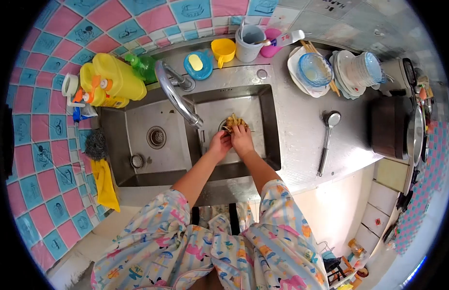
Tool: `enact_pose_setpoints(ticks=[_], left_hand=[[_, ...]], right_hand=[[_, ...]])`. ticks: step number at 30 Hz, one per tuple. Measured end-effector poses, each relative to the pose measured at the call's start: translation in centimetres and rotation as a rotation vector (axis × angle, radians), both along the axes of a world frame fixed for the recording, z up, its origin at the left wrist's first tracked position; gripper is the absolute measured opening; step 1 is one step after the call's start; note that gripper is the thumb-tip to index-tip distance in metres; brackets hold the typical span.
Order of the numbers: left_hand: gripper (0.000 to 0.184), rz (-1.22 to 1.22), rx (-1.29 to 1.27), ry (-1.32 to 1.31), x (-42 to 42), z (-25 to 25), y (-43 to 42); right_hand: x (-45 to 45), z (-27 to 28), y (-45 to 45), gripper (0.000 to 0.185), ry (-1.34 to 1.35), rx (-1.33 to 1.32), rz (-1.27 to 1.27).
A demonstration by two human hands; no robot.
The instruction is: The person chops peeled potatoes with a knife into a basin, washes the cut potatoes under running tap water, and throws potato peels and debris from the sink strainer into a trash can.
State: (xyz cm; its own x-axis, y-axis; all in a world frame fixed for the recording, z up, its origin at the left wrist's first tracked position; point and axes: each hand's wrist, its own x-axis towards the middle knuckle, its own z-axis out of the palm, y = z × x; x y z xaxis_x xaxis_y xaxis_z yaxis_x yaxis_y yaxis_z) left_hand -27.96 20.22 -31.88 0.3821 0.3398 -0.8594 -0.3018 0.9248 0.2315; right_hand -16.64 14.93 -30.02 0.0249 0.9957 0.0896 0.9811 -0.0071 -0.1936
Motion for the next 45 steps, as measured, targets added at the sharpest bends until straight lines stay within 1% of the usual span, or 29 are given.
enact_pose_setpoints(ticks=[1,4,8,11,14,15,16,18,19,20,21,23,24,25,26,27,28,29,31,33,36,37,38,41,44,45], left_hand=[[0.04,-0.013,0.044,-0.07,-0.4,1.0,0.1],[0.04,-0.077,0.035,-0.097,-0.8,4.6,1.2],[0.04,-0.144,0.122,-0.059,-0.8,10.4,1.7],[0.037,-0.196,0.219,-0.143,-0.5,13.9,1.9],[0.034,-0.215,0.257,-0.162,0.2,17.7,0.9],[0.034,-0.209,0.266,-0.181,0.2,18.0,0.4],[0.034,-0.203,0.278,-0.206,0.1,18.1,-0.2],[0.035,-0.19,0.281,-0.231,-0.1,18.6,-2.0],[0.036,-0.185,0.274,-0.229,-0.3,19.2,-3.0],[0.037,-0.188,0.266,-0.229,-0.4,19.7,-3.9],[0.042,-0.212,0.266,-0.268,-0.8,19.8,-4.8],[0.05,-0.245,0.157,-0.38,-1.2,21.3,-6.0],[0.055,-0.26,0.089,-0.429,-1.6,21.9,-6.7],[0.068,-0.316,0.081,-0.504,-1.7,22.5,-7.3],[0.066,-0.35,0.089,-0.591,-1.9,23.1,-7.9],[0.066,-0.379,0.094,-0.677,-2.1,25.0,-8.6],[0.065,-0.405,0.1,-0.764,-2.2,26.1,-9.3],[0.065,-0.423,0.091,-0.858,-2.6,25.3,-9.6],[0.063,-0.479,0.057,-0.867,-2.4,25.4,-11.3],[0.06,-0.522,0.014,-0.855,-2.0,24.6,-13.6],[0.059,-0.683,0.063,-0.824,-0.7,25.8,-19.3],[0.056,-0.74,0.078,-0.868,0.1,24.9,-21.2],[0.056,-0.789,0.085,-0.868,0.9,25.2,-23.4],[0.056,-0.945,0.094,-0.892,3.4,26.4,-32.6],[0.059,-1.078,0.084,-1.001,5.5,27.5,-44.8],[0.056,-1.109,-0.01,-1.038,6.3,27.4,-49.0]], right_hand=[[0.2,0.6,0.0,0.019,0.013,0.029,0.002],[1.0,3.0,0.0,0.018,0.06,0.097,0.009],[2.3,7.3,0.0,0.016,0.055,0.256,0.055],[3.7,12.0,-0.5,0.017,0.089,0.277,0.085],[4.8,16.0,-1.9,0.017,0.099,0.354,0.129],[4.9,17.5,-2.7,0.019,0.076,0.355,0.135],[4.8,18.6,-3.6,0.026,0.104,0.352,0.135],[4.2,20.0,-5.6,0.028,0.054,0.366,0.14],[3.5,20.3,-6.5,0.028,0.099,0.369,0.09],[3.1,20.7,-7.6,0.028,0.065,0.369,0.094],[2.4,21.5,-8.7,0.027,0.054,0.398,0.08],[0.5,22.9,-10.6,0.025,0.03,0.417,0.022],[-0.5,24.3,-11.7,0.025,-0.04,0.399,0.021],[-1.8,24.5,-12.4,0.025,-0.022,0.399,-0.024],[-3.0,24.7,-13.2,0.024,-0.001,0.397,-0.064],[-4.1,25.8,-14.2,0.024,-0.049,0.364,-0.071],[-5.2,26.1,-15.0,0.022,-0.047,0.396,-0.116],[-6.1,25.9,-15.9,0.022,-0.082,0.407,-0.134],[-7.1,25.8,-18.2,0.022,-0.129,0.425,-0.199],[-8.0,26.3,-21.3,0.022,-0.141,0.44,-0.298],[-8.8,27.7,-27.5,0.029,-0.12,0.433,-0.448],[-9.0,28.2,-29.8,0.029,-0.126,0.477,-0.492],[-9.0,28.8,-32.3,0.029,-0.171,0.472,-0.539],[-9.2,29.9,-41.4,0.031,-0.266,0.472,-0.702],[-8.9,29.0,-51.9,0.033,-0.336,0.602,-0.887],[-9.2,29.5,-55.9,0.03,-0.348,0.584,-0.964]])
